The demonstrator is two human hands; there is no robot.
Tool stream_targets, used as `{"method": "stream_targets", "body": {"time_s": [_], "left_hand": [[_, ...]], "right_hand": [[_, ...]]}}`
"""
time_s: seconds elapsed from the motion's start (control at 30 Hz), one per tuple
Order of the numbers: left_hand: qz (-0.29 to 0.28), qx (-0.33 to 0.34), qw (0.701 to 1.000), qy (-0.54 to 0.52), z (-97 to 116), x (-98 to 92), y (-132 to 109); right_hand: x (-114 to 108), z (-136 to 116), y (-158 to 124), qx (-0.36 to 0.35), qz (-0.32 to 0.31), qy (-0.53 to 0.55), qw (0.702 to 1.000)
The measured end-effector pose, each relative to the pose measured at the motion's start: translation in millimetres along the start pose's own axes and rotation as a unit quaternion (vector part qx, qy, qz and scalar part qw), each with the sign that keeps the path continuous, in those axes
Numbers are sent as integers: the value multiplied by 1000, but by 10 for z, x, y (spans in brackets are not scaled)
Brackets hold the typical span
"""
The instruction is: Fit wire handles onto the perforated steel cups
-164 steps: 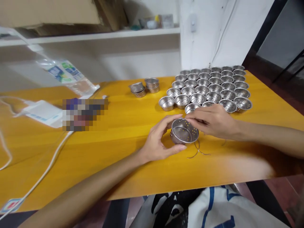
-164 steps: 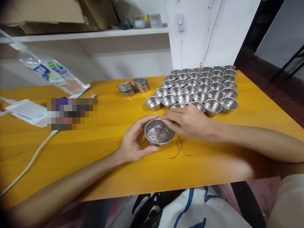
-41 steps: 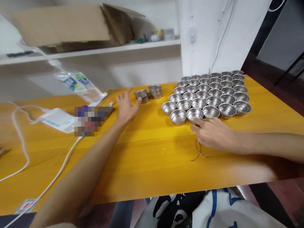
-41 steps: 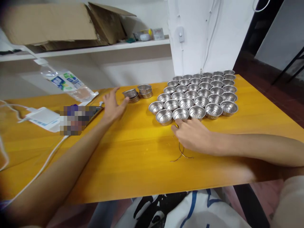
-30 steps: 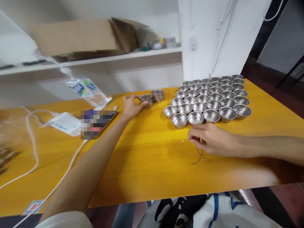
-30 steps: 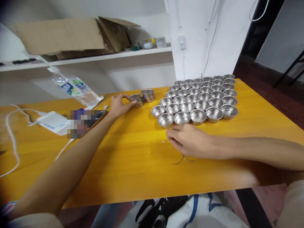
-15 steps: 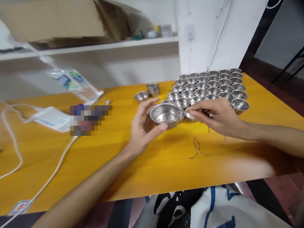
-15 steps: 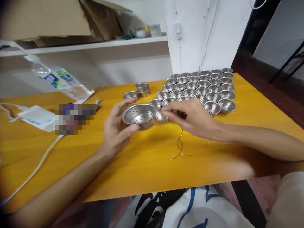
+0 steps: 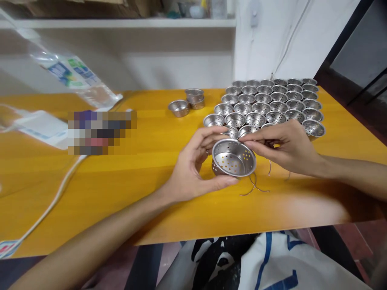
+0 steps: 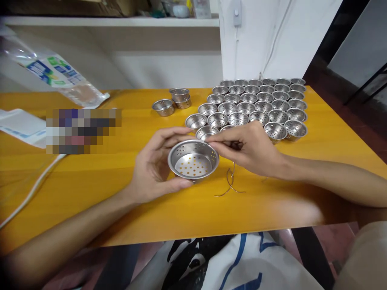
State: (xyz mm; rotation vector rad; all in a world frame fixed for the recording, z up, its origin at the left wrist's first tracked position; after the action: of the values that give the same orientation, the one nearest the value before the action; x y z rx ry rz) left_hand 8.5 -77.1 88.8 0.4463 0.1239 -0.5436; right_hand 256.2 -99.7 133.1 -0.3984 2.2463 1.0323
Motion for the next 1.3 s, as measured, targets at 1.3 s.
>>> {"method": "stream_targets", "body": {"time_s": [1.3], "left_hand": [[-61, -18, 998, -23, -184, 223, -114]], "right_hand": [[208, 44, -77, -106, 15, 67, 992]]}}
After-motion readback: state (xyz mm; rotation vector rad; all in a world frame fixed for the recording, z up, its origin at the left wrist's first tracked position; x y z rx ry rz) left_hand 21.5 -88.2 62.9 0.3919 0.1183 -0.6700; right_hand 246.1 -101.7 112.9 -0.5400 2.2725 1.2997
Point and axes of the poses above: each hand's wrist, its own y-axis towards the middle knuckle, its own x-axis out of the palm, z = x × y, the point moved 2 cm from there along y, towards the middle knuckle, and after that the axes turned 11 degrees about -x, right-handed, at the moved point
